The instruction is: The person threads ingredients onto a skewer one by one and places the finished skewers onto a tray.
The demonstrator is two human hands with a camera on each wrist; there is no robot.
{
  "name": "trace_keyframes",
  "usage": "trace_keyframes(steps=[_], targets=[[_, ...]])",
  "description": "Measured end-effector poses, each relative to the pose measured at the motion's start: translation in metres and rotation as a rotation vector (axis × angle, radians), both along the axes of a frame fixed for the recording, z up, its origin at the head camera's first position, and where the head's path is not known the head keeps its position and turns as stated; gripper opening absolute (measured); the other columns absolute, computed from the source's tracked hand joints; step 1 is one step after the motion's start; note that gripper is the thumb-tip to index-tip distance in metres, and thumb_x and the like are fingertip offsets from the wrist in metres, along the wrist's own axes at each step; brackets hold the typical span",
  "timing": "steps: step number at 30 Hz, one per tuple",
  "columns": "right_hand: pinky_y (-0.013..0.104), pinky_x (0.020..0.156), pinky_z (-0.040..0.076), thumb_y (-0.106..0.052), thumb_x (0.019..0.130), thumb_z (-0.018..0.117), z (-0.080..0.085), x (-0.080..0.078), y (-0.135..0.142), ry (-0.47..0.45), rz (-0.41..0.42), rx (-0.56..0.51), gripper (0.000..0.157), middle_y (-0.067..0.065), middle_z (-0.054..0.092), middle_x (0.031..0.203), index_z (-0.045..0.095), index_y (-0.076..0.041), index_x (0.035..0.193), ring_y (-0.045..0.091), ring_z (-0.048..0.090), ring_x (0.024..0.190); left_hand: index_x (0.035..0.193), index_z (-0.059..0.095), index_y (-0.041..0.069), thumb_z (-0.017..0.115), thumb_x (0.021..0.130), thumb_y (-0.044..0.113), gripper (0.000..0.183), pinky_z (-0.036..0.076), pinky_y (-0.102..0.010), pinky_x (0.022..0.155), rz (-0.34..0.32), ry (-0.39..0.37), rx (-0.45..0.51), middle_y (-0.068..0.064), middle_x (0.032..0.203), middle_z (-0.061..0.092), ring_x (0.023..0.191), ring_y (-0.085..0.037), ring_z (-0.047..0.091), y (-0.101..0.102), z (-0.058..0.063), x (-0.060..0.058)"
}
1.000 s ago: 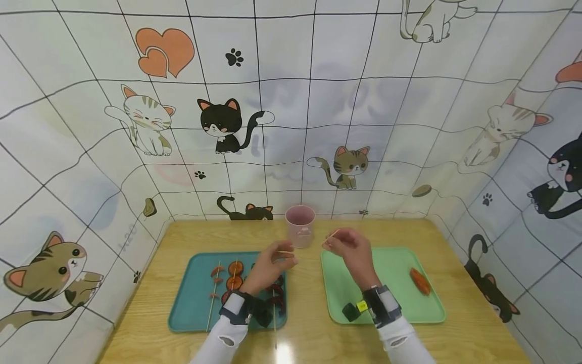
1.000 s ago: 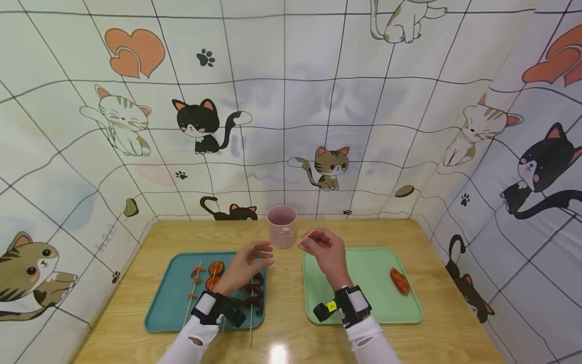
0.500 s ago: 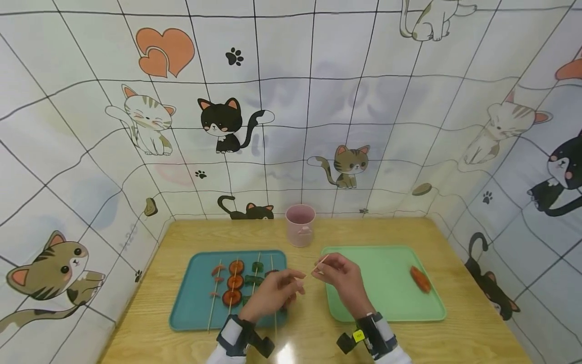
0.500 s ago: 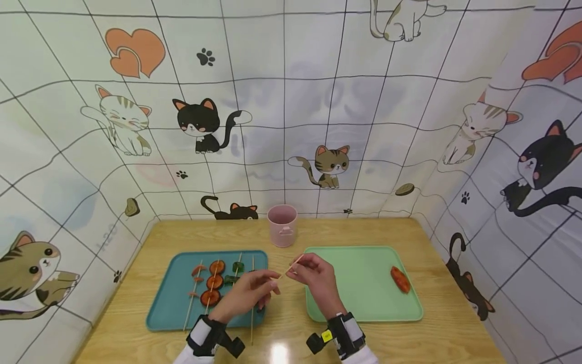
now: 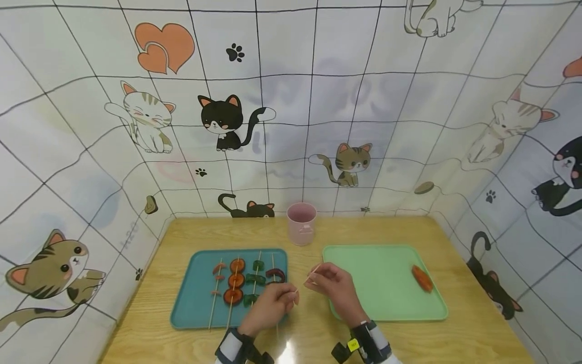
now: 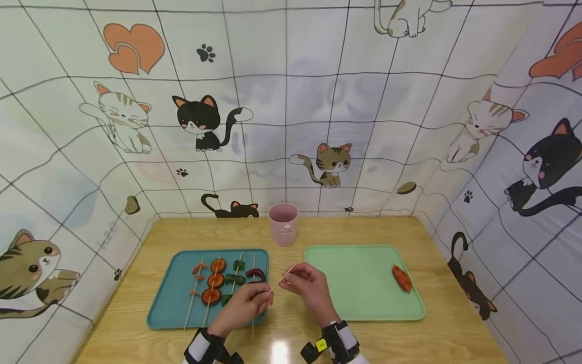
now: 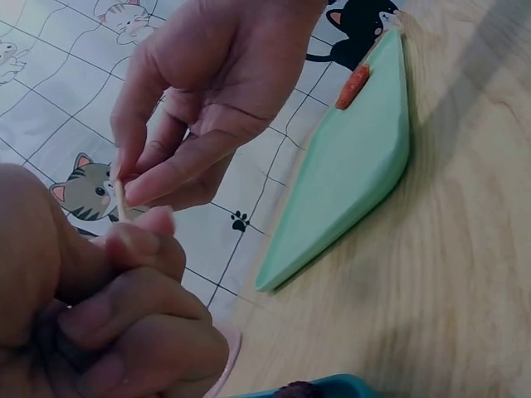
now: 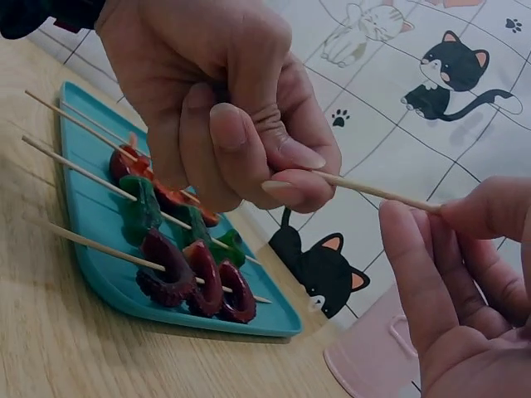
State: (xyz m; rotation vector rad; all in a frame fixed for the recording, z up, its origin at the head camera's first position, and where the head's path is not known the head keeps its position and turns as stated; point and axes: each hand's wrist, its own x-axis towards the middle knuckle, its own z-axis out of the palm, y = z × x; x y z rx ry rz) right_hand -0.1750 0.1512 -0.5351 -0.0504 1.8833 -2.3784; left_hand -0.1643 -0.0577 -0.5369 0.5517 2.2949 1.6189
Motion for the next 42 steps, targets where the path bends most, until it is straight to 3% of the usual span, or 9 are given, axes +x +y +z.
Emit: trace_keyframes(steps=[6, 13, 17, 20, 22, 27, 31, 39, 42], targets=[[0.039, 0.09, 0.06, -0.009, 0.093, 0.075, 0.001, 0.002, -0.004, -0.001, 0.058, 0.026, 0.035, 0.013, 0.067, 0.106, 0.057, 0.015, 0.112, 0.021, 0.074, 0.097, 0.076, 0.061, 0.005, 0.055, 0.1, 0.001, 0.025, 0.037, -0.019, 0.058, 0.088, 0.019, -0.039, 0.005, 0.069, 0.049, 0.062, -0.004, 0.047, -0.003, -0.006, 0.002], [0.035, 0.09, 0.06, -0.016, 0.095, 0.074, -0.002, 0.002, 0.007, 0.029, 0.1, 0.186, 0.041, 0.024, 0.068, 0.119, 0.06, 0.009, 0.124, 0.021, 0.074, 0.102, 0.081, 0.064, -0.003, 0.059, 0.095, -0.001, 0.016, 0.038, -0.02, 0.061, 0.143, -0.005, -0.06, 0.004, 0.072, 0.05, 0.067, -0.007, 0.048, -0.008, -0.009, 0.004], [0.03, 0.09, 0.059, -0.02, 0.096, 0.073, -0.003, -0.002, 0.022, 0.097, 0.035, 0.411, 0.035, 0.016, 0.072, 0.119, 0.065, -0.006, 0.127, 0.017, 0.071, 0.106, 0.084, 0.067, -0.004, 0.062, 0.092, 0.0, 0.011, 0.036, -0.023, 0.062, 0.211, -0.009, -0.088, 0.003, 0.073, 0.051, 0.069, -0.011, 0.048, -0.013, -0.009, 0.006], [0.033, 0.092, 0.056, -0.025, 0.096, 0.074, -0.002, -0.005, 0.036, 0.13, -0.034, 0.617, 0.035, 0.005, 0.073, 0.12, 0.065, -0.018, 0.13, 0.017, 0.068, 0.111, 0.086, 0.067, -0.006, 0.061, 0.093, 0.0, 0.011, 0.036, -0.024, 0.063, 0.242, -0.034, -0.085, 0.002, 0.075, 0.052, 0.071, -0.014, 0.049, -0.017, -0.009, 0.006], [0.035, 0.095, 0.056, -0.028, 0.097, 0.073, -0.002, -0.008, 0.048, 0.151, -0.059, 0.707, 0.039, 0.004, 0.072, 0.124, 0.063, -0.02, 0.133, 0.02, 0.067, 0.115, 0.087, 0.067, -0.005, 0.061, 0.095, 0.001, 0.012, 0.037, -0.025, 0.064, 0.258, -0.032, -0.093, 0.002, 0.075, 0.052, 0.072, -0.014, 0.049, -0.02, -0.008, 0.006], [0.042, 0.1, 0.055, -0.031, 0.098, 0.072, -0.004, -0.013, 0.081, 0.215, -0.093, 0.835, 0.05, 0.015, 0.064, 0.138, 0.056, -0.013, 0.142, 0.034, 0.063, 0.123, 0.09, 0.068, -0.004, 0.059, 0.099, 0.004, 0.014, 0.038, -0.024, 0.061, 0.307, -0.036, -0.077, 0.0, 0.078, 0.056, 0.071, -0.014, 0.049, -0.027, -0.006, 0.008], [0.054, 0.101, 0.052, -0.029, 0.099, 0.069, -0.004, -0.016, 0.112, 0.259, -0.146, 0.985, 0.057, 0.023, 0.056, 0.145, 0.05, -0.004, 0.147, 0.043, 0.06, 0.126, 0.092, 0.068, -0.001, 0.061, 0.099, 0.004, 0.012, 0.04, -0.025, 0.063, 0.34, -0.043, -0.068, -0.002, 0.083, 0.06, 0.074, -0.015, 0.051, -0.032, -0.005, 0.01], [0.072, 0.098, 0.042, -0.029, 0.099, 0.068, -0.008, -0.021, 0.177, 0.2, -0.193, 1.217, 0.069, 0.039, 0.039, 0.149, 0.04, 0.008, 0.15, 0.061, 0.04, 0.132, 0.091, 0.067, -0.004, 0.056, 0.1, -0.001, 0.014, 0.039, -0.023, 0.063, 0.356, -0.036, -0.076, -0.001, 0.079, 0.056, 0.075, -0.015, 0.051, -0.038, -0.007, 0.009], [0.073, 0.093, 0.041, -0.024, 0.095, 0.071, -0.014, -0.022, 0.197, 0.198, -0.241, 1.264, 0.069, 0.042, 0.045, 0.141, 0.042, 0.012, 0.146, 0.063, 0.042, 0.125, 0.091, 0.066, -0.004, 0.054, 0.102, 0.001, 0.017, 0.04, -0.023, 0.063, 0.355, -0.044, -0.069, 0.0, 0.079, 0.056, 0.076, -0.014, 0.051, -0.039, -0.006, 0.009]])
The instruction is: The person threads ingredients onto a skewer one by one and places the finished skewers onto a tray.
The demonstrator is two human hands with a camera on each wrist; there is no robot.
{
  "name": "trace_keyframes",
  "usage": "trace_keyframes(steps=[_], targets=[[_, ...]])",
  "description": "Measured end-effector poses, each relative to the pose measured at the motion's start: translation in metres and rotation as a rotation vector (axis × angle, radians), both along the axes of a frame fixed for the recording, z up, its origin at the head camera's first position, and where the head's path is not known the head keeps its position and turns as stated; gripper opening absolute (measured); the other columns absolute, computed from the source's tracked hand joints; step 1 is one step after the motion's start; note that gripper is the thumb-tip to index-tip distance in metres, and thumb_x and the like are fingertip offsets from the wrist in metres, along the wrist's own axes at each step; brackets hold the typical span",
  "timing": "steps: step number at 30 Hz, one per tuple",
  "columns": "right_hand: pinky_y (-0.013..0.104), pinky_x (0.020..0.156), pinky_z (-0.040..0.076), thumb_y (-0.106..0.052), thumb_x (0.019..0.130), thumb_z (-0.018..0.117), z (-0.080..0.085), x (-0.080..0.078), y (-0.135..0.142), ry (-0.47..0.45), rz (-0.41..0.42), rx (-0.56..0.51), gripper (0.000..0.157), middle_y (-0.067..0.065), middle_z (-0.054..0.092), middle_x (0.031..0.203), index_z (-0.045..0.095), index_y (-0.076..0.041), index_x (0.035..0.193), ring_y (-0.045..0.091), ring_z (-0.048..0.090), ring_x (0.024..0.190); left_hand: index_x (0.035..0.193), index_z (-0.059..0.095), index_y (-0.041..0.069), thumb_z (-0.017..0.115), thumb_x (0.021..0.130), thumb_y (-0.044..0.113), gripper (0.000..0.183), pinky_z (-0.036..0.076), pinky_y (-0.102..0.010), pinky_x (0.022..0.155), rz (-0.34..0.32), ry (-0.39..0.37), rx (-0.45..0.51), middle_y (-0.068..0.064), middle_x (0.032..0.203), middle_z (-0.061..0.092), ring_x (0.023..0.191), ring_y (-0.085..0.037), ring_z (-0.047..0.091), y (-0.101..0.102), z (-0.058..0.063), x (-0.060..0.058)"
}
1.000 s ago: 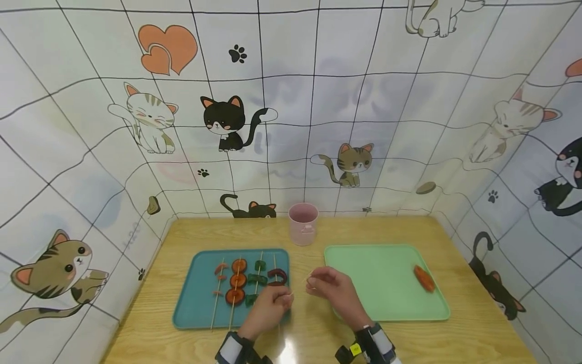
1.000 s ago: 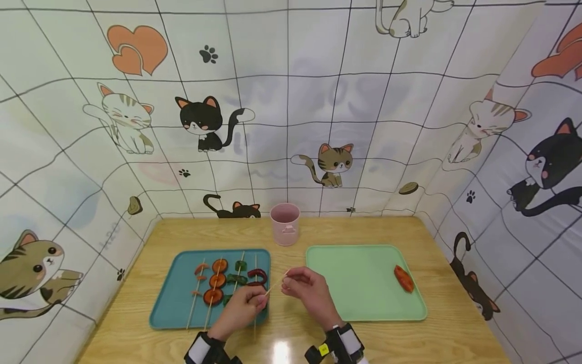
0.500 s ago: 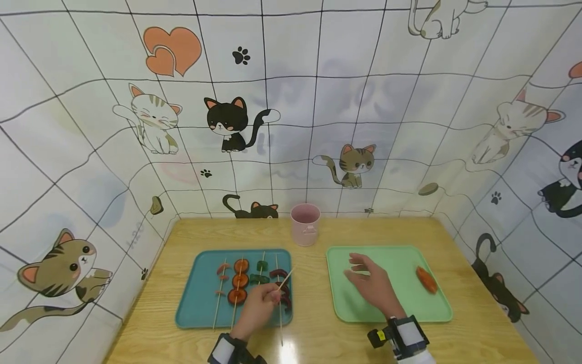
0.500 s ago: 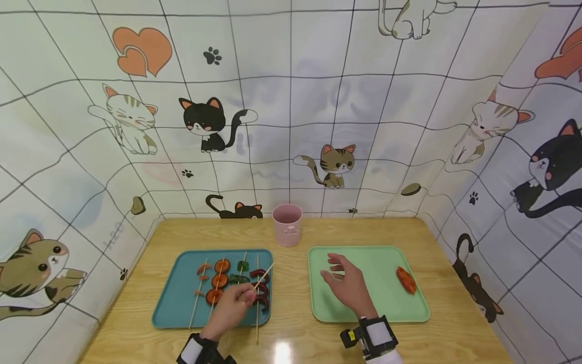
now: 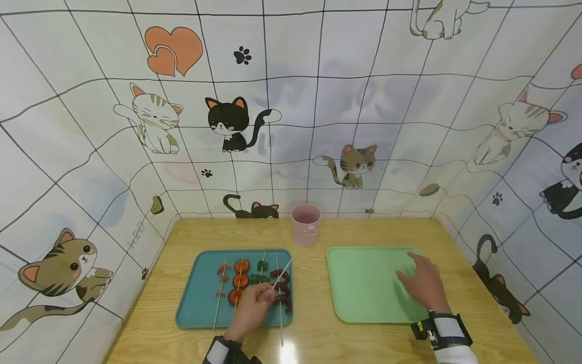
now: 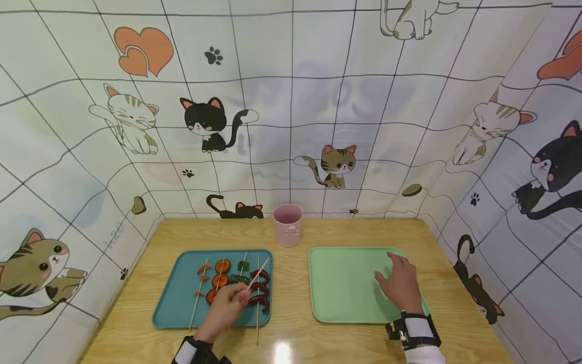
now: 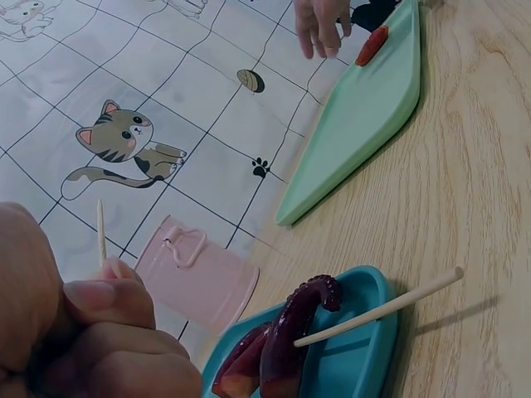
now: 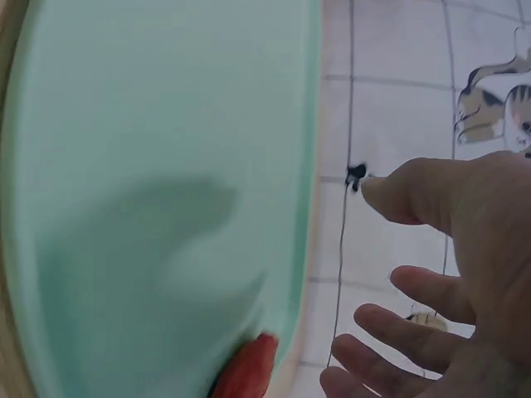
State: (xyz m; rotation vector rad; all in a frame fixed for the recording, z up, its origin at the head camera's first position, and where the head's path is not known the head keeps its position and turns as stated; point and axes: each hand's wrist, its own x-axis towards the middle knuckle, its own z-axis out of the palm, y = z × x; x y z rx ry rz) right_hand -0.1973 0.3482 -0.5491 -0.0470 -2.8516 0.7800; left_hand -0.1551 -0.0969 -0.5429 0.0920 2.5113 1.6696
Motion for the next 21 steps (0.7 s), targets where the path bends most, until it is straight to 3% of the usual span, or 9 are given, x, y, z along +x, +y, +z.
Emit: trace_keyframes(steps=[9, 14, 21], targets=[[0.07, 0.092, 0.043, -0.011, 0.087, 0.071, -0.02, -0.003, 0.039, -0.026, -0.059, 0.11, 0.059, 0.044, 0.054, 0.123, 0.05, 0.019, 0.133, 0.06, 0.052, 0.111, 0.091, 0.065, -0.006, 0.052, 0.104, 0.003, 0.02, 0.038, -0.024, 0.061, -0.003, -0.024, 0.024, -0.002, 0.079, 0.056, 0.076, -0.016, 0.05, -0.002, -0.002, 0.002], [0.062, 0.077, 0.047, -0.007, 0.084, 0.068, -0.026, -0.003, 0.044, -0.051, -0.105, 0.123, 0.054, 0.042, 0.056, 0.113, 0.053, 0.02, 0.128, 0.056, 0.053, 0.099, 0.091, 0.064, -0.005, 0.051, 0.105, 0.004, 0.021, 0.036, -0.024, 0.059, 0.002, -0.031, 0.017, -0.001, 0.077, 0.054, 0.073, -0.015, 0.048, -0.002, -0.002, 0.002], [0.049, 0.07, 0.037, -0.001, 0.084, 0.064, -0.031, -0.005, 0.041, -0.022, -0.146, 0.134, 0.037, 0.037, 0.06, 0.1, 0.063, 0.019, 0.115, 0.049, 0.049, 0.09, 0.09, 0.062, -0.007, 0.052, 0.105, 0.005, 0.022, 0.037, -0.024, 0.063, -0.022, -0.023, 0.043, -0.003, 0.077, 0.052, 0.073, -0.016, 0.048, -0.003, -0.002, 0.001]])
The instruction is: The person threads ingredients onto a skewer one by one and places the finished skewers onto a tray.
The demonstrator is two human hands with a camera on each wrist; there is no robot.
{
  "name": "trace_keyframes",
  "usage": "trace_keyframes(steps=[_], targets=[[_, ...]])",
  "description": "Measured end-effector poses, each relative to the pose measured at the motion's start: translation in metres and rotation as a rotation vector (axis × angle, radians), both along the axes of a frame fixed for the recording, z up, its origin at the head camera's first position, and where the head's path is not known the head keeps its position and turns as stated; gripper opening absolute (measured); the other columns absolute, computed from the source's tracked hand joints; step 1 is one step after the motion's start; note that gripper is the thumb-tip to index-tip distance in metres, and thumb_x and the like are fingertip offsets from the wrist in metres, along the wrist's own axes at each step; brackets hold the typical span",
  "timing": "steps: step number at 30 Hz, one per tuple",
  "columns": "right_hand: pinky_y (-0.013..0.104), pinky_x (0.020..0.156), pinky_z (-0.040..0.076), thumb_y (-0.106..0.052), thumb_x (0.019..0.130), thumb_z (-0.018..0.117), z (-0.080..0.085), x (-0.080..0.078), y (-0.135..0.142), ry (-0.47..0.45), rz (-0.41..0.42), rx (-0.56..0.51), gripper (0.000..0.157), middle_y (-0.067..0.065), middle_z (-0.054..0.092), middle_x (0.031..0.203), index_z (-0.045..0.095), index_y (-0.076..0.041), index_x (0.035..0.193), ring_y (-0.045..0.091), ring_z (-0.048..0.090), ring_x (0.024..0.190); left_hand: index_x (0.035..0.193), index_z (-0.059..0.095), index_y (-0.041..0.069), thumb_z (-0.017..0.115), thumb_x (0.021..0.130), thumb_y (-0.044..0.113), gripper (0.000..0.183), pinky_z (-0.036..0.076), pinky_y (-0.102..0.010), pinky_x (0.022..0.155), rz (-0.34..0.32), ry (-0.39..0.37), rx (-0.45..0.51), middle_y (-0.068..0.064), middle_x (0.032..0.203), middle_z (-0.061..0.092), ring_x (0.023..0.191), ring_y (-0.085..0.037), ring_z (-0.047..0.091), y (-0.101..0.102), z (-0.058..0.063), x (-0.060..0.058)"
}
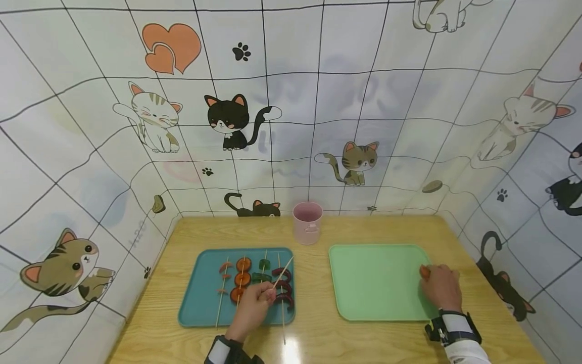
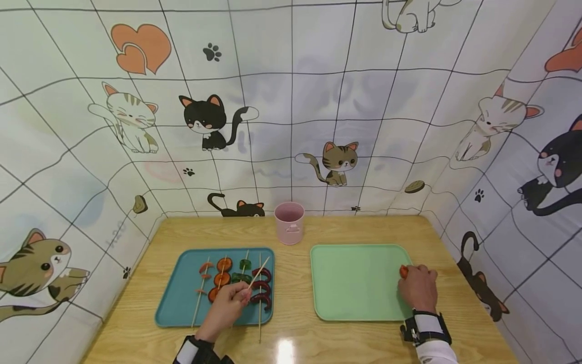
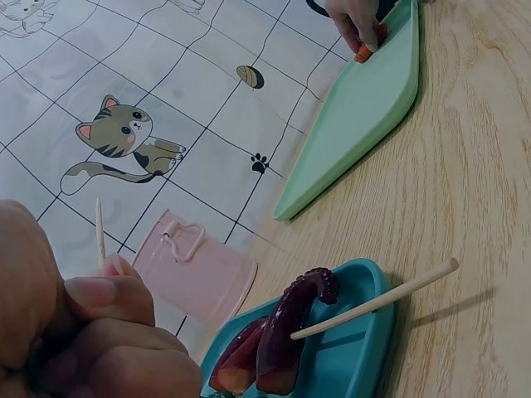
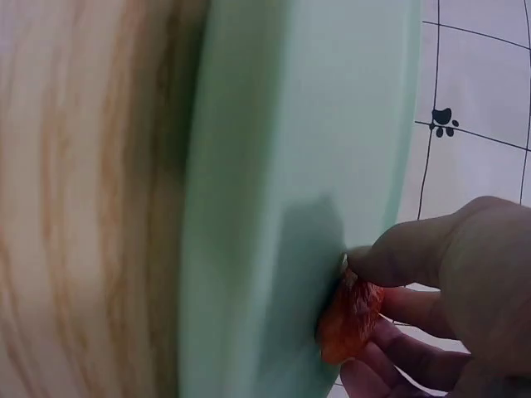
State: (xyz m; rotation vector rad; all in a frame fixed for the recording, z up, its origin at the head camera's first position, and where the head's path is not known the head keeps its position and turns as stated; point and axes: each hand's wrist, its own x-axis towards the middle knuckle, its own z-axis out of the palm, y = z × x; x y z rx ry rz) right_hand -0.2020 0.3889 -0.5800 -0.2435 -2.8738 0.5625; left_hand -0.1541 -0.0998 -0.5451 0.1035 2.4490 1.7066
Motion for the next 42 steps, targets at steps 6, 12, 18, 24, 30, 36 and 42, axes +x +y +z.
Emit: trace_keyframes(steps=[6, 12, 18, 24, 30, 36, 42], targets=[[0.049, 0.068, 0.046, -0.001, 0.085, 0.066, 0.004, -0.002, -0.002, -0.05, 0.033, -0.053, 0.037, 0.037, 0.063, 0.098, 0.063, 0.018, 0.117, 0.043, 0.058, 0.083, 0.091, 0.063, -0.007, 0.05, 0.106, 0.006, 0.023, 0.036, -0.025, 0.063, -0.005, -0.012, -0.005, -0.002, 0.077, 0.051, 0.072, -0.015, 0.046, 0.0, -0.002, 0.0], [0.048, 0.068, 0.05, -0.001, 0.085, 0.07, 0.005, -0.003, -0.005, -0.083, 0.052, -0.089, 0.042, 0.037, 0.065, 0.105, 0.06, 0.016, 0.121, 0.038, 0.063, 0.082, 0.092, 0.064, -0.007, 0.049, 0.106, 0.005, 0.024, 0.038, -0.025, 0.064, 0.001, -0.019, -0.003, -0.001, 0.078, 0.053, 0.074, -0.014, 0.048, 0.001, -0.002, 0.001], [0.049, 0.07, 0.049, -0.005, 0.083, 0.075, 0.009, -0.003, -0.006, -0.108, 0.063, -0.085, 0.048, 0.036, 0.063, 0.104, 0.06, 0.018, 0.122, 0.038, 0.06, 0.084, 0.092, 0.063, -0.008, 0.049, 0.106, 0.004, 0.023, 0.038, -0.025, 0.064, 0.0, -0.03, 0.006, -0.001, 0.078, 0.053, 0.074, -0.015, 0.048, 0.003, -0.003, 0.002], [0.045, 0.071, 0.051, -0.016, 0.087, 0.078, 0.02, 0.003, -0.014, -0.166, 0.041, -0.171, 0.052, 0.037, 0.064, 0.113, 0.057, 0.014, 0.125, 0.037, 0.064, 0.089, 0.092, 0.062, -0.009, 0.048, 0.107, 0.004, 0.024, 0.035, -0.024, 0.06, -0.017, -0.034, 0.005, -0.001, 0.076, 0.05, 0.071, -0.015, 0.045, 0.004, -0.003, 0.002], [0.033, 0.067, 0.046, -0.043, 0.091, 0.077, 0.037, 0.008, -0.034, -0.16, 0.061, -0.288, 0.068, 0.034, 0.065, 0.126, 0.058, 0.006, 0.133, 0.041, 0.068, 0.103, 0.091, 0.062, -0.008, 0.047, 0.106, 0.003, 0.024, 0.035, -0.024, 0.06, -0.005, -0.026, 0.005, 0.0, 0.075, 0.049, 0.07, -0.013, 0.045, 0.003, -0.002, 0.003], [0.032, 0.078, 0.047, -0.061, 0.091, 0.069, 0.057, 0.011, -0.061, -0.145, 0.071, -0.462, 0.075, 0.023, 0.066, 0.135, 0.058, -0.006, 0.141, 0.037, 0.065, 0.118, 0.092, 0.063, -0.008, 0.049, 0.106, 0.003, 0.023, 0.038, -0.023, 0.062, -0.014, -0.015, 0.012, -0.001, 0.078, 0.053, 0.073, -0.014, 0.048, 0.003, 0.0, 0.004], [0.024, 0.088, 0.056, -0.047, 0.097, 0.069, 0.075, 0.01, -0.089, -0.072, 0.155, -0.813, 0.061, 0.005, 0.075, 0.12, 0.059, -0.004, 0.14, 0.008, 0.073, 0.103, 0.093, 0.065, -0.009, 0.052, 0.104, 0.002, 0.02, 0.041, -0.022, 0.064, -0.06, 0.008, 0.059, -0.002, 0.08, 0.055, 0.075, -0.013, 0.05, 0.011, 0.004, 0.008]])
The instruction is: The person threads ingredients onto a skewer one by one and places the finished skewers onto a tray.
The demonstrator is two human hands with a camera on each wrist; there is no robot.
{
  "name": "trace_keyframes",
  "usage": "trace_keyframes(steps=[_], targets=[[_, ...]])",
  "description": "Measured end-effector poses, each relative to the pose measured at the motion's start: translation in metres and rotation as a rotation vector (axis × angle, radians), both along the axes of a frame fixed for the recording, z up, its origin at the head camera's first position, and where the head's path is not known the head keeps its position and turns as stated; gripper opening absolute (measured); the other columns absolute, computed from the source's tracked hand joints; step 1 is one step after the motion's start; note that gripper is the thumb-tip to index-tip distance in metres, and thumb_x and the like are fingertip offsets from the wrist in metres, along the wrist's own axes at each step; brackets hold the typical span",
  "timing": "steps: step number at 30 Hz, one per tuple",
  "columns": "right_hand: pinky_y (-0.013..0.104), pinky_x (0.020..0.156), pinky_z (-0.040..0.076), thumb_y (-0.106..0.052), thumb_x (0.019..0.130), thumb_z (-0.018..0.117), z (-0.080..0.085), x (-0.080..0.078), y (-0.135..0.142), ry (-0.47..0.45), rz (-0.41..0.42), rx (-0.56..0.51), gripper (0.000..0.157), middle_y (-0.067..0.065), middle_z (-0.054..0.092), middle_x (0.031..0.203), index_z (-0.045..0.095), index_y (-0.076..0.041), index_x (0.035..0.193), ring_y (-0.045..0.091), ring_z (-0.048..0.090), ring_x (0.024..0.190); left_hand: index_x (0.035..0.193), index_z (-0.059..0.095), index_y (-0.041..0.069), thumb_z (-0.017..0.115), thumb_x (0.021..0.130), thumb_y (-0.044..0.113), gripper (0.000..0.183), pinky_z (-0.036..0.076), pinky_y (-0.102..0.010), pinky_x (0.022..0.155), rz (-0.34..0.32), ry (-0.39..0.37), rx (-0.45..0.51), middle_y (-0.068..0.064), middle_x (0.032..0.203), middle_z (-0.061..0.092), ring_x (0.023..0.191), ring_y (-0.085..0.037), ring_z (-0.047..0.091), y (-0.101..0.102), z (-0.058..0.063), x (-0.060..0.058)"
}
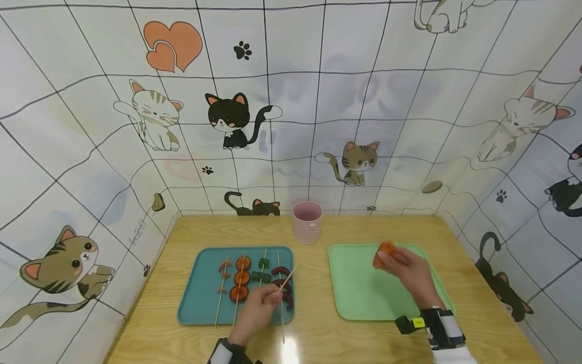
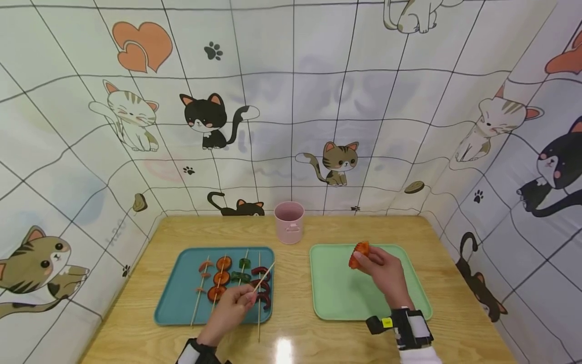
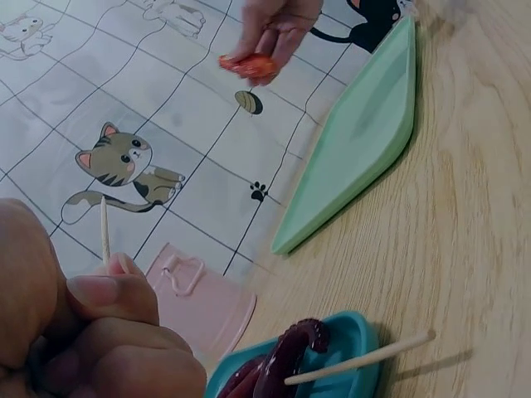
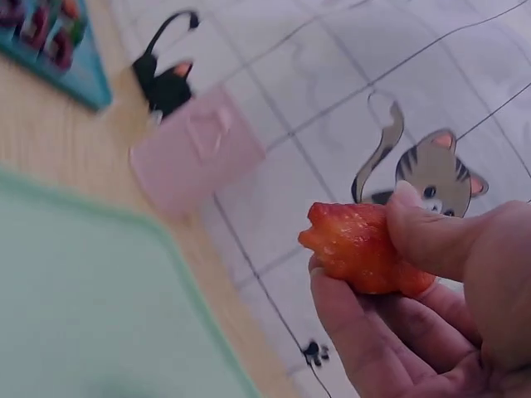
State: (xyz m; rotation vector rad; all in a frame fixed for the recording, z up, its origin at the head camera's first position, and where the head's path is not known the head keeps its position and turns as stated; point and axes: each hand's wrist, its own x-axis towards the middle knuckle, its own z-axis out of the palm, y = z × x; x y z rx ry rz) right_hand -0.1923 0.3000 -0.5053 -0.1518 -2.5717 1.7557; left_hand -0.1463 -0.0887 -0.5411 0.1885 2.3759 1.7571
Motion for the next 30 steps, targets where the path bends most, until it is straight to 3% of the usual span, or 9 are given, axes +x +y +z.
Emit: trace_keyframes(steps=[5, 13, 17, 24, 30], targets=[[0.022, 0.09, 0.057, -0.038, 0.1, 0.067, 0.008, -0.001, -0.021, 0.01, 0.051, -0.253, 0.063, -0.005, 0.07, 0.117, 0.052, 0.005, 0.143, 0.003, 0.071, 0.105, 0.094, 0.067, -0.007, 0.053, 0.103, 0.001, 0.018, 0.045, -0.021, 0.065, -0.027, 0.005, 0.016, -0.003, 0.083, 0.059, 0.077, -0.012, 0.052, 0.008, 0.001, 0.005], [0.026, 0.098, 0.054, -0.036, 0.099, 0.068, 0.021, -0.003, -0.059, -0.162, 0.049, -0.593, 0.071, 0.002, 0.059, 0.128, 0.04, 0.004, 0.152, 0.009, 0.067, 0.112, 0.083, 0.064, -0.003, 0.054, 0.101, -0.001, 0.021, 0.04, -0.019, 0.062, -0.099, 0.042, 0.006, 0.001, 0.077, 0.054, 0.071, -0.007, 0.049, 0.022, 0.01, 0.013], [0.027, 0.099, 0.054, -0.031, 0.101, 0.067, 0.022, -0.004, -0.079, -0.205, 0.055, -0.715, 0.061, 0.003, 0.059, 0.128, 0.043, 0.0, 0.148, 0.014, 0.066, 0.115, 0.084, 0.065, -0.003, 0.054, 0.101, -0.002, 0.02, 0.04, -0.018, 0.061, -0.111, 0.048, 0.023, 0.0, 0.077, 0.053, 0.071, -0.006, 0.049, 0.027, 0.014, 0.017], [0.027, 0.098, 0.055, -0.019, 0.103, 0.063, 0.016, -0.005, -0.103, -0.237, 0.07, -0.914, 0.03, 0.005, 0.062, 0.119, 0.057, -0.004, 0.128, 0.016, 0.066, 0.11, 0.082, 0.064, 0.001, 0.054, 0.1, -0.004, 0.022, 0.041, -0.018, 0.062, -0.129, 0.074, 0.036, 0.002, 0.076, 0.052, 0.069, -0.003, 0.048, 0.033, 0.02, 0.021], [0.025, 0.097, 0.055, -0.02, 0.104, 0.063, 0.012, -0.003, -0.115, -0.262, 0.099, -0.943, 0.038, 0.007, 0.062, 0.12, 0.051, -0.001, 0.135, 0.015, 0.067, 0.11, 0.079, 0.062, 0.001, 0.053, 0.102, -0.002, 0.025, 0.038, -0.018, 0.06, -0.129, 0.083, 0.017, 0.003, 0.072, 0.049, 0.065, -0.003, 0.045, 0.036, 0.023, 0.021]])
